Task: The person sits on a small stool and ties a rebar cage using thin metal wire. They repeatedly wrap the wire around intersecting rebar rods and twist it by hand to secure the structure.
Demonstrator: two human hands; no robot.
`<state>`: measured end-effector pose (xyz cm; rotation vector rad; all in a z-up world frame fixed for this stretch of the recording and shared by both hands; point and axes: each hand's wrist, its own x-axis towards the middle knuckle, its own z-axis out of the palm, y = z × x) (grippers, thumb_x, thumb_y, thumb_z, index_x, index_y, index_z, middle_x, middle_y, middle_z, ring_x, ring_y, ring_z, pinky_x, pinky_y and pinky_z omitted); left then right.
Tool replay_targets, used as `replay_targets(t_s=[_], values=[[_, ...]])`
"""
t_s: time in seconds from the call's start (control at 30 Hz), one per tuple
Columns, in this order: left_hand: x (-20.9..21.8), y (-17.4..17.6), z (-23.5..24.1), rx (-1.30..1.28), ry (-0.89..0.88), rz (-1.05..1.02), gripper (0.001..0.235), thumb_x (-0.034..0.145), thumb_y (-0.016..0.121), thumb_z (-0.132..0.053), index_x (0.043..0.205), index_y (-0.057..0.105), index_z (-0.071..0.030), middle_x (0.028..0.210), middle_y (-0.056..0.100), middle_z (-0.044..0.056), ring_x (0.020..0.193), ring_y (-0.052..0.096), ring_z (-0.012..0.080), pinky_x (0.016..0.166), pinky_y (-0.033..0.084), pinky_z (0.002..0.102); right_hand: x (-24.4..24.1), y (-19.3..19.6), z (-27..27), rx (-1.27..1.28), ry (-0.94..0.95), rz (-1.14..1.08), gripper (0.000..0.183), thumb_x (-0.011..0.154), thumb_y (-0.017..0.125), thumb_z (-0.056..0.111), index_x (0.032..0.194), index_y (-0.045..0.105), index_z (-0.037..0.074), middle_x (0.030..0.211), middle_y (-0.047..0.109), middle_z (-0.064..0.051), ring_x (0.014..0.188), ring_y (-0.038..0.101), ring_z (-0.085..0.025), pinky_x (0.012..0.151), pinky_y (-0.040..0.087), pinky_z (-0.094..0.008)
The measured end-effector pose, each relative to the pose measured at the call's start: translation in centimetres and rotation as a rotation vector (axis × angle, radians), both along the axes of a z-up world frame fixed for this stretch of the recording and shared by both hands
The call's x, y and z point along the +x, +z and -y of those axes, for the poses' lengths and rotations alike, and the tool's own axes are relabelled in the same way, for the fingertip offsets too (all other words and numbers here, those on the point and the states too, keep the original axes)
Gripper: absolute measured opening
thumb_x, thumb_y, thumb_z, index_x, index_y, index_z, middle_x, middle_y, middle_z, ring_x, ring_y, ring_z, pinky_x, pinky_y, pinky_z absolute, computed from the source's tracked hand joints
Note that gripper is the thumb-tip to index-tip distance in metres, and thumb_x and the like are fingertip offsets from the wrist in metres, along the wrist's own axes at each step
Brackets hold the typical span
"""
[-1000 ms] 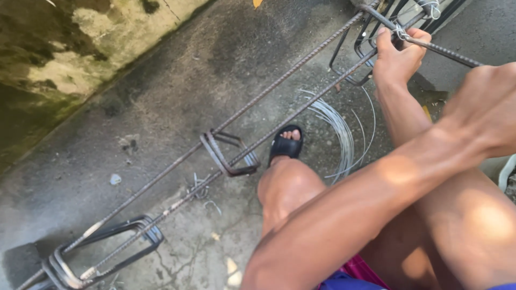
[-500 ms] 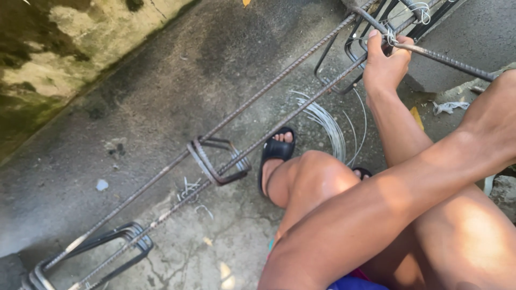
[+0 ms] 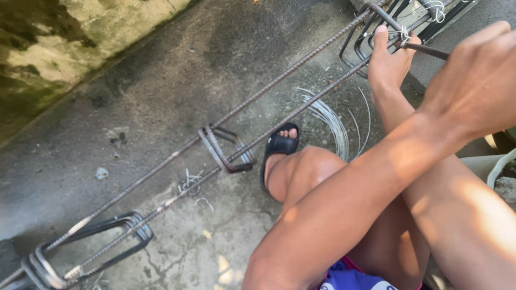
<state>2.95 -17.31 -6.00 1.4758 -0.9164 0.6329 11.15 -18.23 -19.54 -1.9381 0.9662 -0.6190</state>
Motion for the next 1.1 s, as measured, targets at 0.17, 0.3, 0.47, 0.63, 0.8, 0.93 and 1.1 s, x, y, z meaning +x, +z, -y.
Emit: replay_targets(t_s=[0.17, 0.3, 0.47, 0.63, 0.8, 0.93, 1.1], values=[[0.3, 2.5, -4.4, 0.014, 0.080, -0.127, 0.018, 0.069, 0.047, -0.002, 0.072, 0.037, -0.017, 0.066, 0.045, 0.003, 0.060, 0.040, 0.0303, 0.065, 0.034, 0.045, -0.4, -0.1, -0.8, 0.018, 0.020, -0.002, 0.082, 0.109, 0.048, 0.055, 0.154, 0.012, -0.003, 0.164, 0.009, -0.020, 0.153, 0.009, -0.028, 0.126, 0.008, -0.040], [0.9, 5.4, -9.0, 0.348, 0.153, -0.280, 0.013, 0.083, 0.058, -0.027, 0.092, 0.057, -0.017, 0.093, 0.075, 0.008, 0.073, 0.073, 0.0435, 0.068, 0.043, 0.063, -0.6, 0.6, -2.9, -0.077, 0.231, 0.082, 0.056, 0.106, 0.050, 0.041, 0.130, 0.020, 0.000, 0.135, 0.017, -0.014, 0.126, 0.014, -0.024, 0.104, 0.012, -0.038], [2.9, 6.8, -13.4, 0.176, 0.232, -0.401, 0.055, 0.081, 0.036, -0.061, 0.079, 0.065, -0.014, 0.074, 0.071, 0.017, 0.074, 0.068, 0.0470, 0.062, 0.044, 0.057, -1.5, 2.2, -5.9, -0.204, 0.473, 0.181, 0.030, 0.103, 0.054, 0.023, 0.099, 0.031, 0.004, 0.098, 0.026, -0.007, 0.092, 0.021, -0.019, 0.077, 0.016, -0.034], [4.7, 7.3, -18.6, -0.069, 0.481, -0.419, 0.029, 0.087, 0.049, -0.040, 0.075, 0.053, -0.014, 0.070, 0.060, 0.004, 0.068, 0.058, 0.0308, 0.068, 0.041, 0.046, -3.6, 4.9, -8.4, -0.336, 0.709, 0.268, 0.036, 0.100, 0.057, 0.006, 0.068, 0.041, 0.008, 0.062, 0.035, 0.000, 0.058, 0.027, -0.013, 0.050, 0.020, -0.031], [5.5, 8.3, -23.2, 0.218, 0.329, -0.850, 0.054, 0.091, 0.037, -0.051, 0.127, 0.036, -0.011, 0.073, 0.071, 0.004, 0.083, 0.072, 0.0493, 0.072, 0.049, 0.055, -5.9, 6.8, -13.1, -0.260, 0.752, 0.242, 0.031, 0.089, 0.051, 0.005, 0.064, 0.033, 0.008, 0.072, 0.027, 0.005, 0.075, 0.030, -0.009, 0.056, 0.019, -0.042], [4.6, 6.6, -23.7, 0.710, 0.138, -1.001, 0.058, 0.098, 0.032, -0.044, 0.146, 0.033, -0.012, 0.107, 0.078, 0.018, 0.092, 0.076, 0.0417, 0.079, 0.054, 0.058, -6.3, 8.6, -14.6, -0.238, 0.826, 0.203, 0.025, 0.091, 0.051, 0.009, 0.070, 0.037, 0.008, 0.077, 0.034, 0.002, 0.077, 0.035, -0.011, 0.059, 0.023, -0.042], [4.7, 4.8, -22.5, 0.631, 0.288, -0.830, 0.014, 0.104, 0.040, -0.019, 0.113, 0.043, -0.008, 0.091, 0.077, 0.023, 0.079, 0.071, 0.0517, 0.062, 0.047, 0.064, -6.2, 10.4, -14.7, -0.186, 1.007, 0.061, 0.015, 0.095, 0.051, 0.020, 0.087, 0.050, 0.007, 0.090, 0.054, -0.006, 0.085, 0.048, -0.015, 0.070, 0.036, -0.043]])
